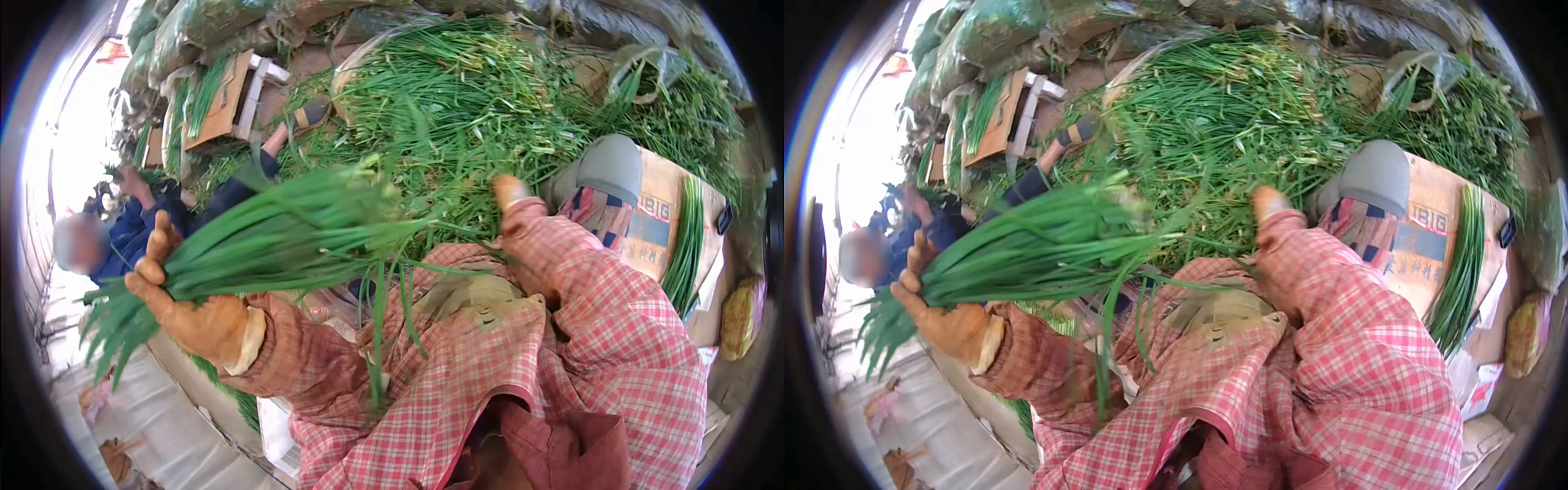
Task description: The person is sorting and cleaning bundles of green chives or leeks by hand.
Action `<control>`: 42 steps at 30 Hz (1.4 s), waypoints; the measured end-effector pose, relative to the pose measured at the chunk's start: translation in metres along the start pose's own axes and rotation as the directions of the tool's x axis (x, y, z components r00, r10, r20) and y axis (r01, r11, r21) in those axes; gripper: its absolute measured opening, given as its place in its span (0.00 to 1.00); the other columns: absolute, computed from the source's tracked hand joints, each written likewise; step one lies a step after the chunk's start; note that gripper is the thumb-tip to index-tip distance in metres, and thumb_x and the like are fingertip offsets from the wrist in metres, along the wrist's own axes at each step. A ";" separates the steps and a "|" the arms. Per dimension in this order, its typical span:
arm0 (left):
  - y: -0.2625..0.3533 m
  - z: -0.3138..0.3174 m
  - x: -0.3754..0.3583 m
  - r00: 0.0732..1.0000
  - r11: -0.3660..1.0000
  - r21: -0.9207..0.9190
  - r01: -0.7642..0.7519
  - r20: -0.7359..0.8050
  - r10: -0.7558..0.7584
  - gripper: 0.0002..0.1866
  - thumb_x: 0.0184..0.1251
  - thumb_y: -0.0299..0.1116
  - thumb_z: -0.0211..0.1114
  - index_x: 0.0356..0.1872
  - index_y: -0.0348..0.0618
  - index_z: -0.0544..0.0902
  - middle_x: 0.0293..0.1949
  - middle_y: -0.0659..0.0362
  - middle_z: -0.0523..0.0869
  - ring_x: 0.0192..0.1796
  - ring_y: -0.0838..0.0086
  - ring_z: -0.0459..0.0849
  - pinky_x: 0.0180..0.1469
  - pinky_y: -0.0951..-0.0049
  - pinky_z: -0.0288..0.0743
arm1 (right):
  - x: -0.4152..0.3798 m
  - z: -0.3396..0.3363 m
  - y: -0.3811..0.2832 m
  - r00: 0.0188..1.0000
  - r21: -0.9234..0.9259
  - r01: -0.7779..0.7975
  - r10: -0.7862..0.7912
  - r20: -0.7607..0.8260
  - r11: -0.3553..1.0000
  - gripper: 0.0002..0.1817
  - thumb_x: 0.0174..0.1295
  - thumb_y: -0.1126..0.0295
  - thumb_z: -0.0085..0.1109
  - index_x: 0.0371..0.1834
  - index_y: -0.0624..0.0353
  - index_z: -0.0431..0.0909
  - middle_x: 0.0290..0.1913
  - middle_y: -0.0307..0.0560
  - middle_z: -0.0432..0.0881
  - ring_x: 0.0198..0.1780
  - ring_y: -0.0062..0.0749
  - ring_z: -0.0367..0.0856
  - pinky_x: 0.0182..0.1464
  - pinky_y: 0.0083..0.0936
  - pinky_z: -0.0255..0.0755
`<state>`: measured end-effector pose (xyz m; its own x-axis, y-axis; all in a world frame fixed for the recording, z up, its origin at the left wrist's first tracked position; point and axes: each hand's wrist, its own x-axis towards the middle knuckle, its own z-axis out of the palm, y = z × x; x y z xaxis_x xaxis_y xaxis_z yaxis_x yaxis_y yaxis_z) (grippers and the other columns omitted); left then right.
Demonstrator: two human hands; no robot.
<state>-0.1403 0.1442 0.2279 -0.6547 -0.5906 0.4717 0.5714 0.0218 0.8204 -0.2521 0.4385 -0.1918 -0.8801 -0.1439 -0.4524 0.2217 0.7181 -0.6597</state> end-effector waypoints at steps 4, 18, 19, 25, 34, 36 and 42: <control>-0.002 0.030 -0.002 0.999 0.998 -0.044 0.036 0.014 -0.035 0.18 0.70 0.45 0.43 0.24 0.46 0.68 0.40 0.51 0.81 0.55 0.61 0.74 0.60 0.56 0.64 | -0.034 -0.036 -0.109 0.920 0.415 0.207 -0.321 0.225 0.886 0.23 0.62 0.53 0.47 0.52 0.59 0.73 0.43 0.50 0.79 0.45 0.36 0.76 0.43 0.32 0.73; -0.013 0.059 -0.037 1.000 0.997 -0.077 0.004 -0.020 -0.006 0.19 0.71 0.45 0.43 0.23 0.46 0.65 0.31 0.55 0.79 0.49 0.62 0.73 0.58 0.57 0.63 | -0.084 0.068 -0.267 0.781 0.781 0.150 -0.557 0.282 0.606 0.24 0.49 0.63 0.64 0.48 0.61 0.73 0.45 0.47 0.78 0.45 0.29 0.75 0.49 0.26 0.67; -0.009 0.056 -0.033 0.999 0.993 -0.117 0.006 -0.030 -0.010 0.19 0.72 0.45 0.41 0.23 0.46 0.64 0.28 0.56 0.78 0.48 0.63 0.73 0.59 0.57 0.61 | -0.092 0.063 -0.257 0.791 0.876 0.047 -0.553 0.261 0.481 0.23 0.49 0.64 0.65 0.48 0.60 0.73 0.44 0.47 0.79 0.44 0.29 0.75 0.48 0.26 0.67; 0.019 -0.010 0.005 0.999 0.953 -0.303 0.030 0.031 -0.021 0.19 0.71 0.43 0.43 0.20 0.46 0.64 0.28 0.57 0.77 0.45 0.64 0.74 0.63 0.56 0.60 | -0.085 0.001 -0.173 0.809 0.476 0.489 -0.584 0.064 0.731 0.14 0.48 0.76 0.58 0.41 0.61 0.78 0.35 0.46 0.80 0.37 0.28 0.77 0.42 0.21 0.71; 0.025 0.014 0.034 0.973 0.921 -0.364 0.138 0.225 -0.057 0.17 0.71 0.42 0.43 0.22 0.49 0.61 0.23 0.60 0.67 0.43 0.61 0.69 0.60 0.52 0.57 | 0.024 -0.103 -0.093 0.957 -0.635 0.257 -0.102 0.270 0.728 0.40 0.46 0.66 0.65 0.65 0.52 0.56 0.51 0.61 0.73 0.52 0.50 0.74 0.54 0.34 0.69; 0.006 0.059 0.021 0.943 0.956 -0.232 0.181 0.317 -0.101 0.17 0.72 0.42 0.42 0.21 0.49 0.62 0.22 0.61 0.65 0.42 0.62 0.69 0.57 0.55 0.58 | -0.007 -0.167 -0.195 0.855 -0.499 0.514 -0.460 0.239 0.697 0.40 0.47 0.64 0.63 0.66 0.51 0.55 0.56 0.61 0.70 0.56 0.46 0.71 0.58 0.35 0.66; -0.012 0.092 0.016 0.707 0.797 -0.253 0.548 0.650 -0.280 0.16 0.71 0.40 0.42 0.22 0.49 0.61 0.20 0.64 0.64 0.36 0.72 0.67 0.54 0.64 0.60 | -0.065 -0.125 -0.373 0.060 0.891 -0.293 -0.924 0.378 0.346 0.25 0.68 0.58 0.40 0.63 0.64 0.59 0.61 0.51 0.66 0.59 0.38 0.66 0.62 0.30 0.59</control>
<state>-0.2032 0.2088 0.2548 -0.9442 0.1005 0.3138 0.2219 -0.5101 0.8310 -0.3298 0.2650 0.1591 -0.0989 -0.9296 0.3551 0.7085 -0.3163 -0.6308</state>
